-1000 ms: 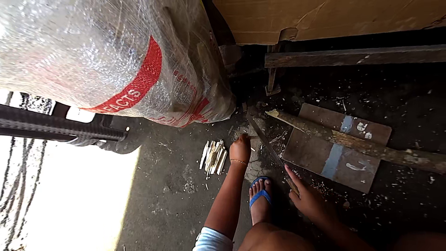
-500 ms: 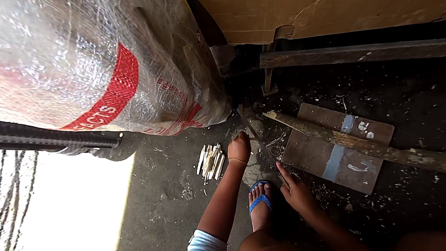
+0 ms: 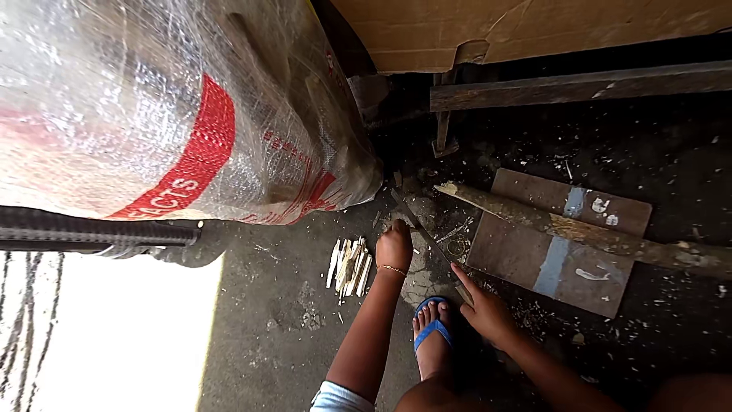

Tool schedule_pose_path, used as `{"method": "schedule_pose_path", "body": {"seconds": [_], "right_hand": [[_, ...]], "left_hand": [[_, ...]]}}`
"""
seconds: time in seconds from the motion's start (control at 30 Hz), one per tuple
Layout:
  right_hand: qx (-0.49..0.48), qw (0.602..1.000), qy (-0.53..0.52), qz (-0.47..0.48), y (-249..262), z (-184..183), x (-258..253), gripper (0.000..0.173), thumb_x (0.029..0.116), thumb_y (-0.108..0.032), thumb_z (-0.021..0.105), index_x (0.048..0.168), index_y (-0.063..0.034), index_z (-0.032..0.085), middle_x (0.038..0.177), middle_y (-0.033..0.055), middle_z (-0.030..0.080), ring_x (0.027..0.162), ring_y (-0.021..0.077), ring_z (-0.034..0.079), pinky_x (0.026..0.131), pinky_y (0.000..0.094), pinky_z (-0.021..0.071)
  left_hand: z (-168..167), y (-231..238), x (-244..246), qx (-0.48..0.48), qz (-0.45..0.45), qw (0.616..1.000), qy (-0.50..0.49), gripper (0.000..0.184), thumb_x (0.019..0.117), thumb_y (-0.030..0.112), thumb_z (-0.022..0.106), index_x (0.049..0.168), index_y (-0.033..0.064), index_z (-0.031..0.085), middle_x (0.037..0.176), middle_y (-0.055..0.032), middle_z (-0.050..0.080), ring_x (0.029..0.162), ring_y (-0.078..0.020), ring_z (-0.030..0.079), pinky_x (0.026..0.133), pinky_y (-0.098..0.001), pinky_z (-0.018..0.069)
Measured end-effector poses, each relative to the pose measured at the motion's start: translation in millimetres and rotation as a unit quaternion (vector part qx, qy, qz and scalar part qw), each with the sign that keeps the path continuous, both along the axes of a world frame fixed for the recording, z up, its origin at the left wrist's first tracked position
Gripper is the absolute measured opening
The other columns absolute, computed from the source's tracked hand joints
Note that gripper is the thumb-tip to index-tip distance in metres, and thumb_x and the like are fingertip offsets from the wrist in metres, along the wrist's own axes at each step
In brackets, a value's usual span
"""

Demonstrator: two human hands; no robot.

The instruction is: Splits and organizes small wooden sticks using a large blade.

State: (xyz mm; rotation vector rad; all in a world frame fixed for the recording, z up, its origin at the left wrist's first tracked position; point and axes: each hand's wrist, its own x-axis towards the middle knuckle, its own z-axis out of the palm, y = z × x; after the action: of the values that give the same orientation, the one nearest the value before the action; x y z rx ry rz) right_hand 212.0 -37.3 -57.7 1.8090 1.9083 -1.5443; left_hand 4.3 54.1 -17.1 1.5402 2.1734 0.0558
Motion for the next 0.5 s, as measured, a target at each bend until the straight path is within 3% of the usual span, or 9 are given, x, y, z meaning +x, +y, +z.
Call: {"method": "schedule_pose_path", "body": {"seconds": [0.07, 0.1, 0.17, 0.2, 0.3, 0.37, 0.43, 0.5], "right_hand": [[-0.074, 0.99, 0.104, -0.066, 2.4, 6.6, 4.7, 0.093, 0.0942, -0.008, 0.058, 0.164, -0.0418, 0.006, 0.101, 0.0155, 0.065, 0.055, 0.0218, 0.061, 0.056, 0.0405, 0.0561], [-0.063, 0.992, 0.096, -0.06, 2.8, 11.2, 5.2, 0.093, 0.094, -0.008, 0.059, 0.164, -0.0411, 0.007, 0.101, 0.016, 0.066, 0.059, 0.0234, 0.062, 0.059, 0.0421, 0.056], [0.042, 0.998, 0.031, -0.018, -2.5, 18.3, 3.6, 0.09, 0.0917, -0.007, 0.06, 0.165, -0.0366, 0.016, 0.104, 0.0201, 0.072, 0.08, 0.0353, 0.069, 0.076, 0.0528, 0.0553], [0.105, 0.994, 0.016, -0.013, -7.8, 18.7, 1.7, 0.088, 0.0905, -0.006, 0.06, 0.164, -0.034, 0.021, 0.101, 0.0209, 0.072, 0.081, 0.0378, 0.07, 0.076, 0.0546, 0.0554], [0.297, 0.952, 0.036, -0.064, -23.6, 19.0, -9.4, 0.081, 0.0832, -0.003, 0.063, 0.159, -0.0204, 0.041, 0.094, 0.0217, 0.071, 0.064, 0.0346, 0.068, 0.059, 0.0504, 0.057], [0.352, 0.932, 0.04, -0.081, -26.6, 14.2, -16.7, 0.077, 0.0814, -0.002, 0.064, 0.155, -0.015, 0.047, 0.092, 0.0218, 0.07, 0.06, 0.0323, 0.066, 0.055, 0.0467, 0.0569], [0.302, 0.952, -0.004, -0.042, -24.8, 0.5, -17.4, 0.078, 0.0849, -0.002, 0.064, 0.157, -0.0207, 0.043, 0.093, 0.0235, 0.069, 0.065, 0.0361, 0.068, 0.059, 0.0495, 0.0576], [0.136, 0.986, -0.088, 0.037, -15.3, -8.1, -13.9, 0.084, 0.0957, -0.007, 0.057, 0.164, -0.0395, 0.019, 0.109, 0.0246, 0.068, 0.085, 0.0398, 0.07, 0.076, 0.0531, 0.0571]], "left_hand": [[2.5, 1.6, 2.2, -0.009, 0.002, 1.0, -0.004, 0.033, 0.1101, 0.024, 0.045, 0.127, 0.0051, 0.066, 0.114, -0.0184, 0.074, 0.108, -0.0355, 0.072, 0.095, -0.0527, 0.0554], [3.0, 1.9, 3.3, -0.009, 0.004, 1.0, -0.007, 0.033, 0.11, 0.024, 0.045, 0.127, 0.0051, 0.066, 0.114, -0.0184, 0.074, 0.108, -0.0354, 0.072, 0.095, -0.0526, 0.0554], [3.5, 2.5, 4.5, -0.007, 0.006, 1.0, -0.008, 0.033, 0.1099, 0.023, 0.045, 0.128, 0.0049, 0.066, 0.115, -0.0183, 0.074, 0.109, -0.0346, 0.072, 0.096, -0.0522, 0.0552], [3.8, 3.2, 4.5, -0.005, 0.005, 1.0, -0.007, 0.033, 0.1098, 0.023, 0.045, 0.127, 0.0049, 0.066, 0.115, -0.0182, 0.074, 0.109, -0.0344, 0.072, 0.096, -0.0519, 0.0553], [1.7, 1.4, 3.6, 0.005, 0.011, 1.0, -0.012, 0.032, 0.1094, 0.022, 0.047, 0.125, 0.0031, 0.067, 0.112, -0.0194, 0.074, 0.107, -0.0361, 0.073, 0.095, -0.0538, 0.0555], [-0.4, -1.1, 3.2, 0.018, 0.019, 1.0, -0.015, 0.03, 0.1088, 0.021, 0.048, 0.123, 0.0028, 0.067, 0.109, -0.0196, 0.074, 0.104, -0.0367, 0.073, 0.093, -0.0546, 0.0561], [0.8, -0.7, 4.2, 0.018, 0.029, 0.999, -0.017, 0.03, 0.1087, 0.021, 0.048, 0.123, 0.0034, 0.068, 0.109, -0.0188, 0.075, 0.104, -0.0357, 0.073, 0.093, -0.0534, 0.0563], [2.0, -1.4, 7.1, 0.006, 0.036, 0.999, -0.021, 0.032, 0.1091, 0.022, 0.047, 0.127, 0.0048, 0.067, 0.111, -0.0174, 0.075, 0.105, -0.0338, 0.073, 0.095, -0.0519, 0.0562]]}}
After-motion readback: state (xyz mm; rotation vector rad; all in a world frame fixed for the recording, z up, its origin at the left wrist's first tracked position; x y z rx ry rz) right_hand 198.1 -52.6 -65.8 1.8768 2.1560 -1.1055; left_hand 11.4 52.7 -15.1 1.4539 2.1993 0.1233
